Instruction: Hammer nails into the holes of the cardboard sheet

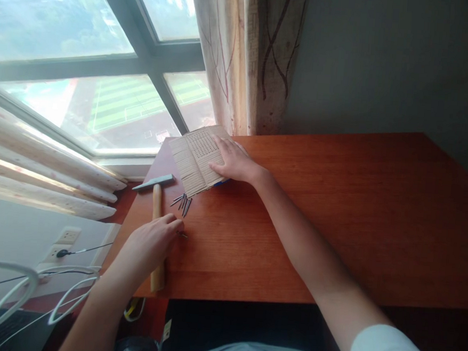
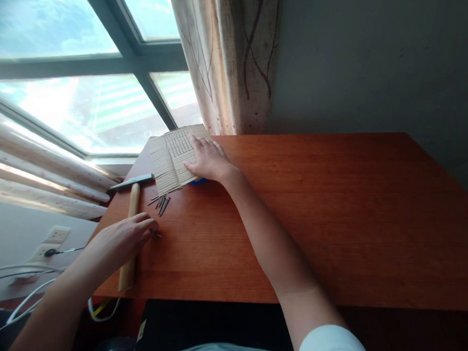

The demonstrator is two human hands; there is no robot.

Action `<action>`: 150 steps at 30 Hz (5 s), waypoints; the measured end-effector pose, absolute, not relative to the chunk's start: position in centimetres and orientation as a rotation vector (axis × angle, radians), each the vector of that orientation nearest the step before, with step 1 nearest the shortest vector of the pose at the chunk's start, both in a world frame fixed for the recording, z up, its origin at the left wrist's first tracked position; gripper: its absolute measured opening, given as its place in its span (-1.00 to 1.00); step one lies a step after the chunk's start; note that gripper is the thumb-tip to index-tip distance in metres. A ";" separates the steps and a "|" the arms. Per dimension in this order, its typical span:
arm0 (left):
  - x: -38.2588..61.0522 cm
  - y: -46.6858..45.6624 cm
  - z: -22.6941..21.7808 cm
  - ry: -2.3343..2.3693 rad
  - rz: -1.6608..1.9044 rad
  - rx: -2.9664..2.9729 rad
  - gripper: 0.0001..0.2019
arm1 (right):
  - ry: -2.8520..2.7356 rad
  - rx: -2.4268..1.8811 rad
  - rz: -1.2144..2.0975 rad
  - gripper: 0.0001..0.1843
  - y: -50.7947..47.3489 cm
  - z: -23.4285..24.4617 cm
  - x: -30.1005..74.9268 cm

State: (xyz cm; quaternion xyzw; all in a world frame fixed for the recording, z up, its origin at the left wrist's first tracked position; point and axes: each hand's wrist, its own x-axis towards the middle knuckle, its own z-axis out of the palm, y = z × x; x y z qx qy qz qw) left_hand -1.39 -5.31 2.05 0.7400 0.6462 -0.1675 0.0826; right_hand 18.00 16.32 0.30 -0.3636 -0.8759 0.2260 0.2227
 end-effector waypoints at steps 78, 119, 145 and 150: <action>2.2 -2.1 1.2 2.471 -0.148 1.940 -0.75 | -1.964 -0.914 0.517 -0.66 8.9 1.9 26.4; 17.3 3.6 -4.0 1.245 1.098 1.513 -0.79 | -1.549 -1.010 1.171 -0.67 5.3 -4.7 28.4; 17.3 3.7 -4.3 1.260 1.067 1.526 -0.81 | -1.605 -1.027 1.171 -0.66 5.5 -4.6 28.6; 17.3 3.7 -4.4 1.258 1.059 1.525 -0.81 | -1.608 -1.024 1.173 -0.65 5.4 -4.5 28.7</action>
